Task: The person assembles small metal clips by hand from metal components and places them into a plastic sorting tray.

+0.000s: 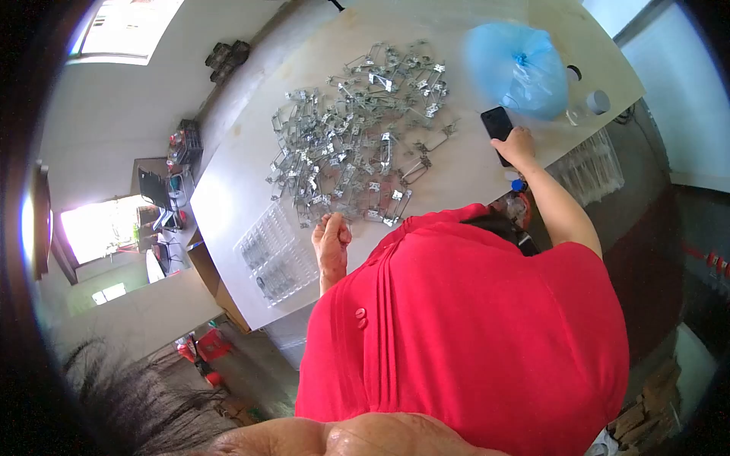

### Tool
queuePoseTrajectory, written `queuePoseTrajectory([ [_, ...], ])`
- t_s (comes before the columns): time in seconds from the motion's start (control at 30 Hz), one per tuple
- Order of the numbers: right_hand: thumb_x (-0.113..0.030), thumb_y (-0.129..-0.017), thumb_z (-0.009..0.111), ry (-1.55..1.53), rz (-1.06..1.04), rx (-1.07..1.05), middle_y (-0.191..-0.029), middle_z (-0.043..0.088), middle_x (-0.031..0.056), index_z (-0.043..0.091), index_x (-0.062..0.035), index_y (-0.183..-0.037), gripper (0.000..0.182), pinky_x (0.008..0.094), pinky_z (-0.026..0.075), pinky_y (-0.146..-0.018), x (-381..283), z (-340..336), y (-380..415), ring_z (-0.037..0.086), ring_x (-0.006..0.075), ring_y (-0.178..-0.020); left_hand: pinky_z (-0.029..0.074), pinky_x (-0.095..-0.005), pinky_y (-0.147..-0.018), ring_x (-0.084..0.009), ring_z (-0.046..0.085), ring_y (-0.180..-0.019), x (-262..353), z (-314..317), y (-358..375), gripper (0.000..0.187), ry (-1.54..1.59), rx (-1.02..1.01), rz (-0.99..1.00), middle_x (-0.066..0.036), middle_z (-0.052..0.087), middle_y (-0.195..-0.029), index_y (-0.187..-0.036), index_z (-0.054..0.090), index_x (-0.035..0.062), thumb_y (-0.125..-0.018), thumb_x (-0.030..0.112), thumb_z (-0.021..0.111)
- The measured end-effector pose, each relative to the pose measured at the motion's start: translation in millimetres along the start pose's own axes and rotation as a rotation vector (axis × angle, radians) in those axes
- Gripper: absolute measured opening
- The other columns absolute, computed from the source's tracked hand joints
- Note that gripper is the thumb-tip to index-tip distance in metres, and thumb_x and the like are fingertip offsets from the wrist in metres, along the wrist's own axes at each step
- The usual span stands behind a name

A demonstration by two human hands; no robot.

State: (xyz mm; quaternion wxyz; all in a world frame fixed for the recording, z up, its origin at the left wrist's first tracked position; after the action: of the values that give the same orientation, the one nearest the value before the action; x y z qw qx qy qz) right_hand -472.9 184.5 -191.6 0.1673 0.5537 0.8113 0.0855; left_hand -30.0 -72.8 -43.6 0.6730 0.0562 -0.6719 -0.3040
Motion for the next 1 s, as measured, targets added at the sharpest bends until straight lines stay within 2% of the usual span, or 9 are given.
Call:
queuePoseTrajectory([
  [0.07,-0.042,-0.083,0.073,-0.089,-0.085,-0.002,-0.117,0.066,0.0191,0.063,-0.0004,-0.117,0.055,0.0438,0.052,-0.092,-3,2,-11,0.064,0.0339,-0.104,0.032,-0.0242,-0.046,-0.0067,0.041,-0.049,14,3,1,0.024,0.037,0.031,0.013,0.003,0.048,-0.061,-0.073,0.055,0.0091,-0.091,0.014,0.069],
  [0.1,-0.042,-0.083,0.073,-0.026,-0.087,0.025,-0.117,0.066,0.0191,0.063,-0.0004,-0.117,0.055,0.0438,0.052,-0.092,-3,-17,-3,0.064,0.0339,-0.104,0.032,-0.0242,-0.046,-0.0067,0.041,-0.049,5,-5,0,0.024,0.099,0.017,-0.011,0.003,0.048,-0.061,-0.073,0.055,0.0091,-0.091,0.014,0.069],
  [0.17,-0.036,-0.084,0.073,-0.482,-0.329,-0.207,-0.104,0.069,0.0159,0.063,0.0022,-0.111,0.048,0.0394,0.053,-0.083,-57,-19,18,0.067,0.0295,-0.090,0.031,-0.0243,-0.047,-0.0058,0.041,-0.049,31,-17,4,0.021,0.013,-0.059,0.055,0.003,0.048,-0.062,-0.075,0.057,0.0070,-0.093,0.013,0.065],
  [0.2,-0.027,-0.089,0.071,-0.547,-0.434,-0.190,-0.095,0.070,0.0093,0.063,0.0017,-0.110,0.036,0.0334,0.052,-0.078,-100,-47,43,0.066,0.0203,-0.082,0.031,-0.0239,-0.049,-0.0054,0.042,-0.053,44,-20,6,0.017,-0.032,-0.093,0.085,0.003,0.050,-0.065,-0.079,0.059,0.0045,-0.094,0.013,0.063],
  [0.37,-0.014,-0.096,0.066,-0.951,-0.756,-0.485,-0.096,0.068,0.0027,0.063,-0.0009,-0.113,0.022,0.0268,0.051,-0.080,-274,-128,192,0.061,0.0092,-0.088,0.034,-0.0228,-0.052,-0.0047,0.043,-0.057,85,-24,27,0.015,-0.032,-0.152,0.165,0.004,0.051,-0.067,-0.083,0.060,0.0039,-0.094,0.013,0.065],
  [0.53,-0.015,-0.098,0.066,-0.796,-0.956,-0.637,-0.103,0.066,0.0037,0.056,-0.0008,-0.120,0.028,0.0266,0.051,-0.083,-362,-138,314,0.061,0.0084,-0.092,0.036,-0.0217,-0.056,-0.0023,0.044,-0.063,97,-36,42,0.012,-0.027,-0.212,0.196,0.007,0.051,-0.072,-0.088,0.061,0.0049,-0.095,0.014,0.063],
  [0.67,-0.015,-0.099,0.064,-0.884,-0.832,-0.796,-0.102,0.065,0.0046,0.055,-0.0008,-0.117,0.025,0.0257,0.052,-0.079,-383,-101,343,0.063,0.0091,-0.089,0.038,-0.0209,-0.060,-0.0015,0.045,-0.070,104,-58,42,0.010,-0.030,-0.230,0.284,0.007,0.054,-0.077,-0.091,0.061,0.0050,-0.096,0.013,0.064],
  [0.73,-0.012,-0.100,0.061,-1.056,-0.722,-0.840,-0.089,0.066,0.0056,0.056,-0.0005,-0.107,0.015,0.0246,0.052,-0.072,-387,-93,350,0.063,0.0097,-0.081,0.039,-0.0206,-0.061,-0.0015,0.045,-0.071,99,-62,42,0.011,-0.019,-0.274,0.275,0.007,0.056,-0.078,-0.091,0.061,0.0048,-0.096,0.015,0.064],
  [1.0,-0.012,-0.101,0.058,-0.997,-0.646,-0.753,-0.081,0.062,0.0012,0.056,-0.0020,-0.103,0.011,0.0233,0.047,-0.063,-390,-74,360,0.055,0.0064,-0.070,0.038,-0.0227,-0.056,-0.0051,0.047,-0.061,97,-82,39,0.013,-0.023,-0.367,0.186,0.004,0.055,-0.073,-0.087,0.061,0.0065,-0.095,0.016,0.060],
])
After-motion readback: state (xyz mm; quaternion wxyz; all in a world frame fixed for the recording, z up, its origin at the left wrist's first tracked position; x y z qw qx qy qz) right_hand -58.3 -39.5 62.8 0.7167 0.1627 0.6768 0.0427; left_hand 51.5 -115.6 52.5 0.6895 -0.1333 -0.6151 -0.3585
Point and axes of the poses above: each hand's wrist, its own y-axis away from the middle knuckle, its own z-axis out of the palm, x = y × z, the point moved 9 cm from there along -y, towards the middle knuckle
